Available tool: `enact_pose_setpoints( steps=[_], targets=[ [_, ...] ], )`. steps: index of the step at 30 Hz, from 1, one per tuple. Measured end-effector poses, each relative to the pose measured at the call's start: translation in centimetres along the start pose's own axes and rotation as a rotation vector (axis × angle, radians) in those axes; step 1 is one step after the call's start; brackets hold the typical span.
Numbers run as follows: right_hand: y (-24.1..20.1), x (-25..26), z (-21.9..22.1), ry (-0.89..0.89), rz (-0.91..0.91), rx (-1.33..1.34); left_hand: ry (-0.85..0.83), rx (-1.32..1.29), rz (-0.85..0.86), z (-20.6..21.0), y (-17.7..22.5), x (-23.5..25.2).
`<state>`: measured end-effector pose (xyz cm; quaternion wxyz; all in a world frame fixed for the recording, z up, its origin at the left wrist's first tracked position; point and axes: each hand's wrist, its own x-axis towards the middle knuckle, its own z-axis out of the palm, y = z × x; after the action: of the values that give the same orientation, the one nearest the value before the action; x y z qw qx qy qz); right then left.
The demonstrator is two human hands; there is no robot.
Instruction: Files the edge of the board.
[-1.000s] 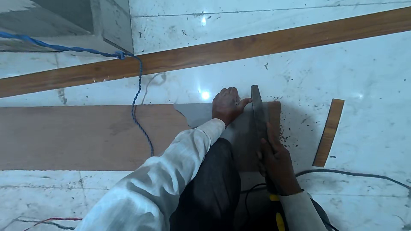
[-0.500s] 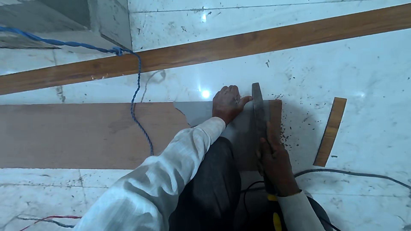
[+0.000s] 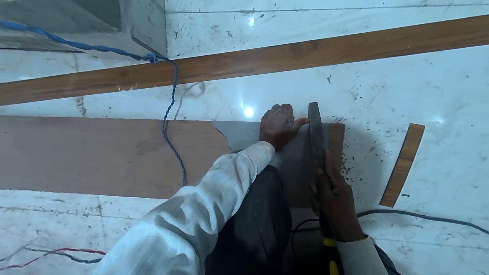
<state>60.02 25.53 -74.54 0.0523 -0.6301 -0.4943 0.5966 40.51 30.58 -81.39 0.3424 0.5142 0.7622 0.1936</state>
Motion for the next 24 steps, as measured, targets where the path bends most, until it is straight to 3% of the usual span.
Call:
enact_pose_setpoints(
  steps=[6,12,24],
  targets=[
    [0.2,0.6,0.2,0.015,-0.047,-0.102,0.044,0.005,0.019,0.4,-0.2,-0.1],
    [0.0,0.9,0.8,0.102,-0.116,-0.333,-0.021,0.000,-0.025,-0.4,0.2,-0.1],
    [-0.9,1.7,0.6,0.149,-0.199,-0.476,0.036,0.003,0.010,0.2,0.2,-0.2]
  ],
)
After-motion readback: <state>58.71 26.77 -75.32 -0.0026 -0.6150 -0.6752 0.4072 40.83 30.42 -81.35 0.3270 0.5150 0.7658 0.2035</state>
